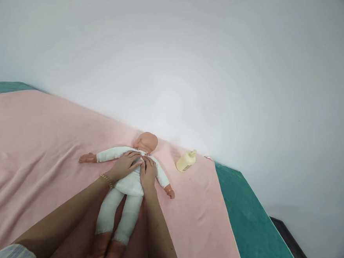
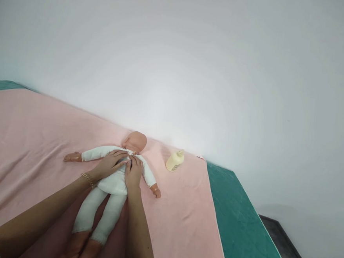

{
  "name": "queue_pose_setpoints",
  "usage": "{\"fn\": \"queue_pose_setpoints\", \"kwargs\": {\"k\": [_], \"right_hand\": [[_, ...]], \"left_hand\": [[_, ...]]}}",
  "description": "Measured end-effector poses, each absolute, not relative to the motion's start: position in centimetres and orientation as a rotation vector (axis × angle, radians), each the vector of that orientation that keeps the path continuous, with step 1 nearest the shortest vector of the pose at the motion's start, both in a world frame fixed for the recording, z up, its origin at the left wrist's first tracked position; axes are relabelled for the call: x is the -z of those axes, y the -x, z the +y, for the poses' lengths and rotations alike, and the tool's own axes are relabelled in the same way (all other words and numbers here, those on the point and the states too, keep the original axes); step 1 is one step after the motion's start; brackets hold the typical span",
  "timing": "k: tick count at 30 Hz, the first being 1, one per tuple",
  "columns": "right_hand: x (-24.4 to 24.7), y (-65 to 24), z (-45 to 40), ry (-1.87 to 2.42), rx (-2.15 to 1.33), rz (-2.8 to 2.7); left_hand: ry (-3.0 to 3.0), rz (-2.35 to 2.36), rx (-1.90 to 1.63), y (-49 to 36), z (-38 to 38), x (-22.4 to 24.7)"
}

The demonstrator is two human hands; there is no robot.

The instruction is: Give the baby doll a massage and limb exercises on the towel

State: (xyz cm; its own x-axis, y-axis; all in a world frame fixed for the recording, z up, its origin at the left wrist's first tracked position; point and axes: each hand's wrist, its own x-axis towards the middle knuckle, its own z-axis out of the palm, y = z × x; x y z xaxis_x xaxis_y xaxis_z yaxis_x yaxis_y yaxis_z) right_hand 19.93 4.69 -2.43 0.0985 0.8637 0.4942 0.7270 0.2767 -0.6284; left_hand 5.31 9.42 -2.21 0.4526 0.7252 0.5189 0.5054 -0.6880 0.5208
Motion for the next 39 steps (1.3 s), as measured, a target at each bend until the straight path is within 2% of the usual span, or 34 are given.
{"fn": "queue_pose_setpoints", "kwargs": {"k": [11,19,28,35,39], "right_hand": [[4.1,-19.9,-3.9,1.232,-0.128,-1.509],[4.1,-19.2,-5.4,1.076,-0.205,-1.636],[4.4,-19.1,-4.0,1.188,-0.322,-1.651],[4.3,-18.9,-3.9,1.231,-0.348,-1.637],[3.9,-19.0,-4.4,1.164,-0.269,-1.626]], "left_hand": [[-2.218,0.968,-1.472,-1.4,2.1,1.8],[-2.393,0.652,-1.326,-0.4,1.1,2.2],[-2.388,0.650,-1.096,-0.6,2.0,2.8],[-2.400,0.655,-1.115,-0.9,2.1,2.5],[-2.437,0.657,-1.248,-0.6,1.5,2.6]]}}
